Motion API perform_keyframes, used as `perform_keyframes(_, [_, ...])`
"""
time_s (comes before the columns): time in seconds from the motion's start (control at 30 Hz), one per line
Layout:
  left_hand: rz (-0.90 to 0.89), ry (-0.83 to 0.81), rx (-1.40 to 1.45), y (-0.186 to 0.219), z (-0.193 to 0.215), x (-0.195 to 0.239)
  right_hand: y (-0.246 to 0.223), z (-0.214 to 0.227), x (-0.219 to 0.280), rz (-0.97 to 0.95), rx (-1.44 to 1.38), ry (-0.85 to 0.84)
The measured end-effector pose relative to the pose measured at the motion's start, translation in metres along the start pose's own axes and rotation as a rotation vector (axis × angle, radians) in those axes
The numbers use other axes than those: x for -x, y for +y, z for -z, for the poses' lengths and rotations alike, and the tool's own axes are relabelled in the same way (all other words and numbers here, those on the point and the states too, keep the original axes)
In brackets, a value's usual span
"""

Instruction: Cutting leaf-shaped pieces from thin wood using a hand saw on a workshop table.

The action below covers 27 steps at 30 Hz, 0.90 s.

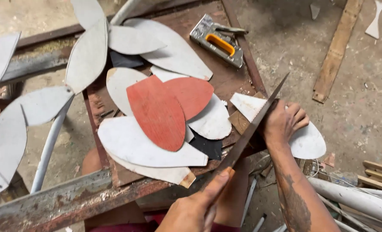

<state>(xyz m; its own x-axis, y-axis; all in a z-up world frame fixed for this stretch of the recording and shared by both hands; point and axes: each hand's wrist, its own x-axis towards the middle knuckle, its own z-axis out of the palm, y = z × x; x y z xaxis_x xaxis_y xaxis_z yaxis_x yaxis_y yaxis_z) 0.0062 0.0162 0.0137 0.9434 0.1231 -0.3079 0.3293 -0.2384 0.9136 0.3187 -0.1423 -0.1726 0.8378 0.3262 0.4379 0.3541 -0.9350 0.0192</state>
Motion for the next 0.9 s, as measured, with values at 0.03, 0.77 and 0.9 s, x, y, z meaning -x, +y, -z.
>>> perform_keyframes(0.03, [-0.217,0.088,-0.04,-0.005,-0.002,-0.016,-0.001,-0.001,-0.006,0.009,-0.01,0.02])
perform_keyframes(0.77, [-0.044,-0.074,-0.007,0.009,0.0,0.0,0.0,0.0,0.006,-0.025,-0.01,-0.055])
perform_keyframes(0.9, [-0.213,0.133,-0.09,0.003,-0.025,-0.084,-0.004,0.009,0.002,-0.037,-0.003,-0.036])
